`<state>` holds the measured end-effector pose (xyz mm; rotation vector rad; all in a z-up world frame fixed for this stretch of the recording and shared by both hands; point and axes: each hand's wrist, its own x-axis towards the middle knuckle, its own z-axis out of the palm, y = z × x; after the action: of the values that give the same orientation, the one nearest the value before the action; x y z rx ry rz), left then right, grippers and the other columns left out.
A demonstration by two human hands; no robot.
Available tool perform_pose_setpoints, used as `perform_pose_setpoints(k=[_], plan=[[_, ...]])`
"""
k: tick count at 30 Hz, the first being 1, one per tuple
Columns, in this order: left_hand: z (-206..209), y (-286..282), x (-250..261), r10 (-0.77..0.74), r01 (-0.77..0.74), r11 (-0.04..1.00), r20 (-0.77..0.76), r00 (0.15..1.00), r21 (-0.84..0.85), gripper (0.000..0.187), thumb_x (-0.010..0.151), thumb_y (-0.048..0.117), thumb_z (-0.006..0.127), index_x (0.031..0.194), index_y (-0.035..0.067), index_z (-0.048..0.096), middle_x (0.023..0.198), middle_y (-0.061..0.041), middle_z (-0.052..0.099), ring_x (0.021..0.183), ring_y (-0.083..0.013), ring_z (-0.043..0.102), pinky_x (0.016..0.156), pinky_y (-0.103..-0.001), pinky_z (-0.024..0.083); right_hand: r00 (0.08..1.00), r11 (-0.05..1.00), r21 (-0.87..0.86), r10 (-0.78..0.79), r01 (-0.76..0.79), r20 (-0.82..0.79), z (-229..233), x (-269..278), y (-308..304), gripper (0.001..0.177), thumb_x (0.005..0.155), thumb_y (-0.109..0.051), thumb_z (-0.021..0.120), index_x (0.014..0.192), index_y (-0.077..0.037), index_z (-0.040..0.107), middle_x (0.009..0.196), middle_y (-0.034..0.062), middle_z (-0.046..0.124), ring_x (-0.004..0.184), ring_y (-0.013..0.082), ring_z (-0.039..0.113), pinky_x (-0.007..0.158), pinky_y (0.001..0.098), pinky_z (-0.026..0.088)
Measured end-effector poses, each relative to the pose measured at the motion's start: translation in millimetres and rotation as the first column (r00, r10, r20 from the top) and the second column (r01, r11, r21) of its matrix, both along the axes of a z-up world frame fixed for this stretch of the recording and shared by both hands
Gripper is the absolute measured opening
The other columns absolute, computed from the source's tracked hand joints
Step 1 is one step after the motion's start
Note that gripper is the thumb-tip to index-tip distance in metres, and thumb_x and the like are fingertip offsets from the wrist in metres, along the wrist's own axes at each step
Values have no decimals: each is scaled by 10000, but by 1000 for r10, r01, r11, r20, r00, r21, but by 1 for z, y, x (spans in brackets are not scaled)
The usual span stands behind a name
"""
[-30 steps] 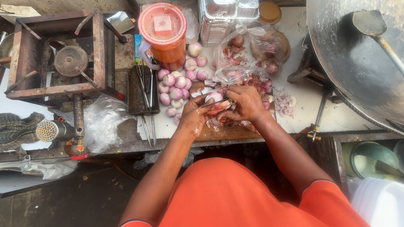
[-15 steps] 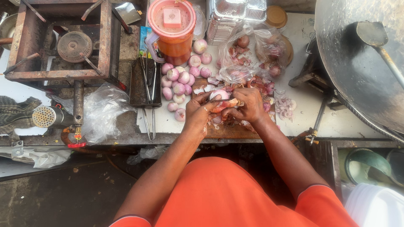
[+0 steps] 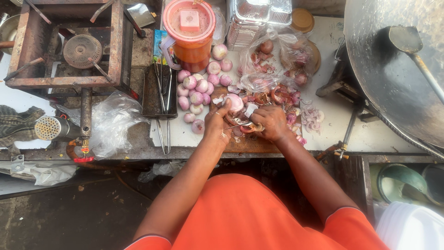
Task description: The person peels red onions one by one using a small knife on a wooden cutting board. They remove the outer layers and place the peeled onions into a plastic bag while discarding the skins onto the board.
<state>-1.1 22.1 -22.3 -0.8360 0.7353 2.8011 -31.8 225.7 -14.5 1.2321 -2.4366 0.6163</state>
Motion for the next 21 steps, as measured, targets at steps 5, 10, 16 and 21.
perform_pose_setpoints(k=[5, 10, 16, 21], plan=[[-18, -27, -20, 37, -39, 999, -81, 996, -13, 326, 975, 183, 695, 1226, 13, 575, 1075, -111, 677, 906, -225, 691, 770, -386, 642, 985, 970, 170, -167, 173, -48, 14, 5, 1, 254, 816, -217, 824, 798, -159, 578, 843, 12, 682, 764, 223, 688, 686, 390, 544], [-33, -36, -24, -67, 52, 989, -109, 992, -137, 320, 954, 209, 652, 1264, 137, 630, 1062, -61, 684, 846, -178, 648, 738, -339, 571, 959, 962, 165, -243, 219, 143, 46, 7, -1, 557, 622, -491, 880, 866, -59, 627, 828, 107, 669, 748, 336, 675, 637, 458, 521], [-21, -36, -15, -175, 161, 984, -291, 941, -72, 267, 1061, 255, 571, 1206, 32, 594, 1094, -123, 682, 906, -215, 659, 805, -385, 578, 936, 965, 73, -262, 251, 235, 53, -8, -4, 686, 735, -666, 778, 947, -33, 617, 836, 165, 634, 800, 419, 641, 684, 486, 492], [3, -22, -4, -306, 298, 951, -423, 853, -86, 349, 1092, 309, 505, 1232, 5, 603, 1124, -136, 683, 928, -220, 661, 769, -367, 569, 903, 983, 0, -169, 183, 394, 49, -16, -21, 716, 744, -702, 748, 909, -27, 573, 790, 164, 610, 741, 406, 627, 663, 477, 474]])
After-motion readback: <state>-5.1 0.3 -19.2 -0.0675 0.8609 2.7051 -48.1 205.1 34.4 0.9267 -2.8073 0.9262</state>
